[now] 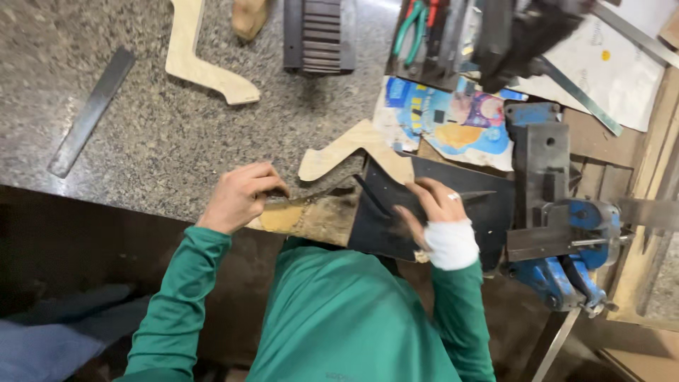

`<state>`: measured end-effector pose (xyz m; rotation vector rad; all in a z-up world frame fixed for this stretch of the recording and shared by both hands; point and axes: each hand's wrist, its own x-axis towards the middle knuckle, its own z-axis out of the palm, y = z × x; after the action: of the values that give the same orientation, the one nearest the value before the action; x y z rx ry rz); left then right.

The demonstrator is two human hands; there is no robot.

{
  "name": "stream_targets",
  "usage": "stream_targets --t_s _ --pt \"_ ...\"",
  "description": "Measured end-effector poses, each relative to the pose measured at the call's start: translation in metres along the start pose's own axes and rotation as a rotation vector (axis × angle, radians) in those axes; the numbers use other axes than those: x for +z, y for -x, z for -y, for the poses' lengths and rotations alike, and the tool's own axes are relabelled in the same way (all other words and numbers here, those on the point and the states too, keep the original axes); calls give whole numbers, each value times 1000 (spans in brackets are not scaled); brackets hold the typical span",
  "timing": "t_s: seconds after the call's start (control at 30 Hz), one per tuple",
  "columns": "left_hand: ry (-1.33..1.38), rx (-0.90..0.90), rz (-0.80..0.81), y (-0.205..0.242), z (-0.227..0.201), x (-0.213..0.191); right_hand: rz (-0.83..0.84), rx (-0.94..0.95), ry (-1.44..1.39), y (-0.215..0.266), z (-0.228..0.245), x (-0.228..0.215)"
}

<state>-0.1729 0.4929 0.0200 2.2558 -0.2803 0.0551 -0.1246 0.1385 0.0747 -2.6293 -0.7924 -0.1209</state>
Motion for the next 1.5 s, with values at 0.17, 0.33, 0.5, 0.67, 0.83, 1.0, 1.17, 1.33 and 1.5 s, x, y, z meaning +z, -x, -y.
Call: stream_targets --t_s 0.17,0.33,0.5,0.67,0.83,1.0,1.17,1.33,1.5 --pt "70 -11 -135 13 52 38 163 6 50 -44 -5 68" --pt "89 -19 -224 1 59 56 232 -67 148 -81 -10 97" --pt "133 -120 -139 -7 57 48 309 -99 197 -105 -12 116" --pt "186 -292 -210 -5 46 47 332 -29 41 -117 -13 109" --pt "751 -687 -459 1 20 60 258 67 -9 -110 11 81" --pt "1406 -630 -606 -10 -16 78 150 152 -159 -97 41 53" --pt "1485 -456 -610 -28 -47 64 62 272 -290 -88 64 9" --pt "1474 -372 -541 -29 -83 40 -33 316 -328 -66 86 -36" --pt "1469 -336 -463 -24 -113 30 -103 435 -428 -39 97 -62"
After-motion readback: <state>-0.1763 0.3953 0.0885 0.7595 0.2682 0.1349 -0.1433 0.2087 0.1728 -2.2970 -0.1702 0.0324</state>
